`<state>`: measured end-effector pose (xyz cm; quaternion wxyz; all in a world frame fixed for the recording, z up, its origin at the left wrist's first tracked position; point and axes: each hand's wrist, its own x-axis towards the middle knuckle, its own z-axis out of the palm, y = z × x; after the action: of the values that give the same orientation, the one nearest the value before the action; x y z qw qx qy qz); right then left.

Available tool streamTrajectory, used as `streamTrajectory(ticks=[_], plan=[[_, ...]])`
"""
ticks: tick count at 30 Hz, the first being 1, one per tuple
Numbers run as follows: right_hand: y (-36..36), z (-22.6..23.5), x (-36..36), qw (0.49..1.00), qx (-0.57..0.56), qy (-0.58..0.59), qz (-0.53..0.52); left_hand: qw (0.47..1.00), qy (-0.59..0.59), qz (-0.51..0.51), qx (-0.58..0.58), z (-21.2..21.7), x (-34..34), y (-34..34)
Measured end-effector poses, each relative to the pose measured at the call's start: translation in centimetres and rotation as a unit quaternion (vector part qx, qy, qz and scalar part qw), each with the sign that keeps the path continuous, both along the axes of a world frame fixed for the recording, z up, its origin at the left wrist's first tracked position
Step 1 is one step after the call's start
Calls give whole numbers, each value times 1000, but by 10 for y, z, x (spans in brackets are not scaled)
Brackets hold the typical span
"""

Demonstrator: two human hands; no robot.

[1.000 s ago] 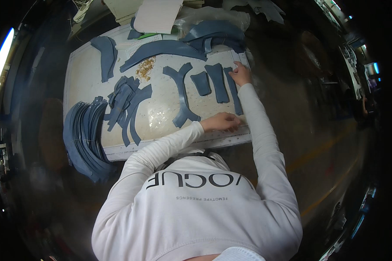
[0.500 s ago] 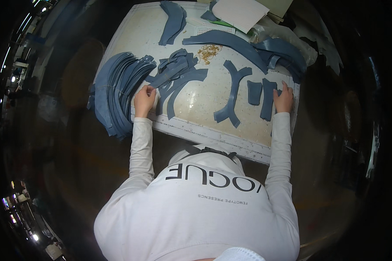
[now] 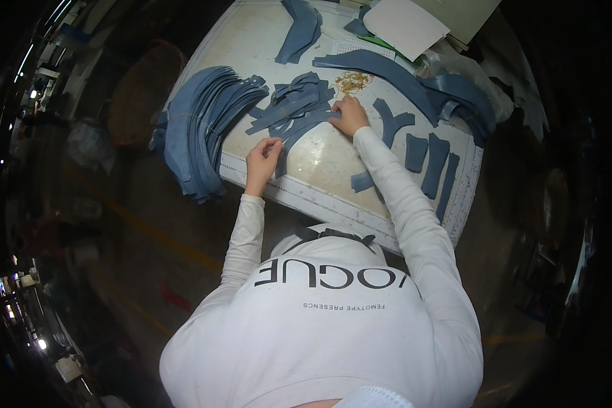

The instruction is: The person repeatedly picks up small blue fabric pieces from a table, folds or aligns them, and places them into a growing stack. The person handles the pieces one at a time and maintains a consistent workflow throughout the clip.

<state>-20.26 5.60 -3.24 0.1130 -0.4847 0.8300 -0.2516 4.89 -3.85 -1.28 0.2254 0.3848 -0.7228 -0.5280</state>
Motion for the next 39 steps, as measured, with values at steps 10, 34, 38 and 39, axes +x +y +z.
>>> streamTrajectory(ticks=[10,34,38,39], plan=[[14,156,28,929,-353,-4,112,970,53,46,234,10,-9,-11],[60,4,9,966,-68,54,-243,977,-38,-138,-154,-18,-125,25],[37,-12,1,959,-32,-25,-279,981,-9,-142,-133,-21,-139,25],[34,-14,0,962,-58,-87,-253,977,17,-141,-158,-22,-140,22]])
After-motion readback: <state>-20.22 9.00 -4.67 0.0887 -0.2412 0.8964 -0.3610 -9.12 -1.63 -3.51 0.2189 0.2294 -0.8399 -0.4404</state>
